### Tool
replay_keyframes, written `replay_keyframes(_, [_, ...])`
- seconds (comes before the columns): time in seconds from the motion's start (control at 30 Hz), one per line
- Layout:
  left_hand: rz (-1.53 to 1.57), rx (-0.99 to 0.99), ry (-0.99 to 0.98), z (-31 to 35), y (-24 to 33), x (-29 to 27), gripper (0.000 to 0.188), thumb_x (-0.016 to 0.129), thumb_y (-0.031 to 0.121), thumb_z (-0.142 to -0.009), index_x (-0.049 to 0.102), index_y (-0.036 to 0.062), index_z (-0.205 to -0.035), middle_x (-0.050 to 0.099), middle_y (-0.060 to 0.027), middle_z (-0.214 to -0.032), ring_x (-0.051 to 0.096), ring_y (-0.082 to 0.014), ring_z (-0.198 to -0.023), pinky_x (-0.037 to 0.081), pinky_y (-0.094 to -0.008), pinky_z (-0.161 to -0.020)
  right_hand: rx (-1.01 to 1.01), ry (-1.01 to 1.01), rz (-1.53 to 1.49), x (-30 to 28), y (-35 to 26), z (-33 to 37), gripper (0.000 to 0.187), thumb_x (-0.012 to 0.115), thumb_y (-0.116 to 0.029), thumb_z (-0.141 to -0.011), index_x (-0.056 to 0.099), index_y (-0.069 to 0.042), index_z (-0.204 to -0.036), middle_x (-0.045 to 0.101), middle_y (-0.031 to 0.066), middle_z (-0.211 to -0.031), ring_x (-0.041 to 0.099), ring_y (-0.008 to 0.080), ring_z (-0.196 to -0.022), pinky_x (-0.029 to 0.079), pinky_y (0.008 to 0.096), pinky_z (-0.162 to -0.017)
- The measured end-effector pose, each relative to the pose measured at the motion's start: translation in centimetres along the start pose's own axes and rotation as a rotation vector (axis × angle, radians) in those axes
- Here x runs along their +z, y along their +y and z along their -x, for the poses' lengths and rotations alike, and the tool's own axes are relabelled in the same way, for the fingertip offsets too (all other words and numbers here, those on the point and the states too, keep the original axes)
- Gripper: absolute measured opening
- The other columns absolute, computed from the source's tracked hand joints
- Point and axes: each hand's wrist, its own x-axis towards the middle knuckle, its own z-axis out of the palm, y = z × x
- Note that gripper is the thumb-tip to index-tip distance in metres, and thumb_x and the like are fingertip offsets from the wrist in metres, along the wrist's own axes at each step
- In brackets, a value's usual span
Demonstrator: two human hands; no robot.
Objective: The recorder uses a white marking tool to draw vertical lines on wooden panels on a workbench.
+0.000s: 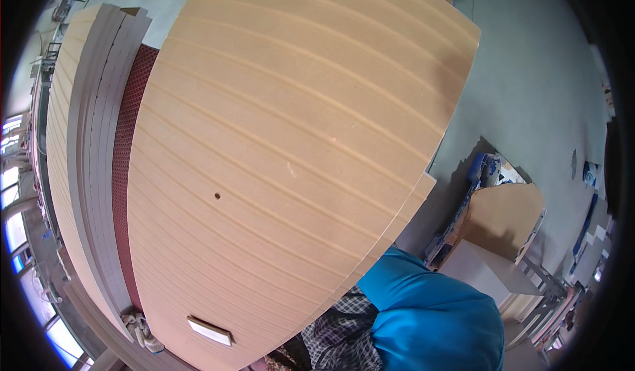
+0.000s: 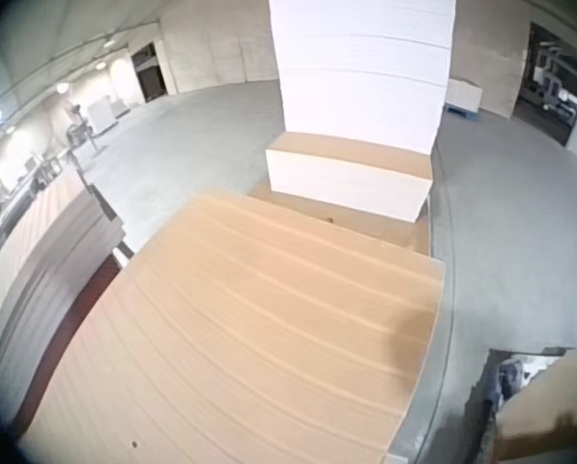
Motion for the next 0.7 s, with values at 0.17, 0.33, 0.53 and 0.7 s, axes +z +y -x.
replay_keyframes(0.17, [0.006,0.021,-0.008,1.1,-0.1,-1.2,0.049,0.038,0.038,-0.098,0.039,0.0040,-0.133,0.051,-0.0140,-0.128,0.047,-0.0299,-0.122,0.038,-0.0479,-0.103,-0.029,-0.230,-0.249,-1.6,-0.4,7.0,0.021,0.062,-0.017,-0.076,0.059,-0.002,-0.092,0.064,0.0094,-0.084,0.063,0.0207,-0.073,0.051,0.0362,-0.059])
replay_keyframes(0.33, [-0.012,-0.009,-0.080,-0.2,-0.2,-0.9,0.048,0.039,0.038,-0.098,0.040,0.0040,-0.133,0.051,-0.0141,-0.128,0.047,-0.0298,-0.122,0.038,-0.0479,-0.103,0.177,-0.644,-0.604,-8.5,-0.4,16.6,0.021,0.061,-0.016,-0.077,0.059,-0.002,-0.091,0.064,0.0094,-0.083,0.063,0.0202,-0.071,0.052,0.0360,-0.057])
replay_keyframes(0.53, [-0.028,0.037,-0.081,2.9,-0.1,-1.3,0.047,0.039,0.037,-0.098,0.040,0.0041,-0.132,0.051,-0.0141,-0.128,0.048,-0.0298,-0.121,0.039,-0.0478,-0.103,0.297,-0.916,-0.587,-10.4,1.7,24.4,0.019,0.061,-0.015,-0.077,0.062,0.000,-0.088,0.063,0.0114,-0.074,0.061,0.0186,-0.056,0.052,0.0343,-0.045])
replay_keyframes(0.7, [-0.030,0.006,-0.106,1.8,-1.6,-1.6,0.047,0.040,0.036,-0.098,0.040,0.0041,-0.132,0.051,-0.0141,-0.128,0.048,-0.0298,-0.121,0.039,-0.0477,-0.102,0.035,-1.094,0.002,-20.6,0.6,28.8,0.021,0.056,-0.015,-0.078,0.064,0.003,-0.085,0.064,0.0170,-0.072,0.064,0.0241,-0.055,0.053,0.0371,-0.049])
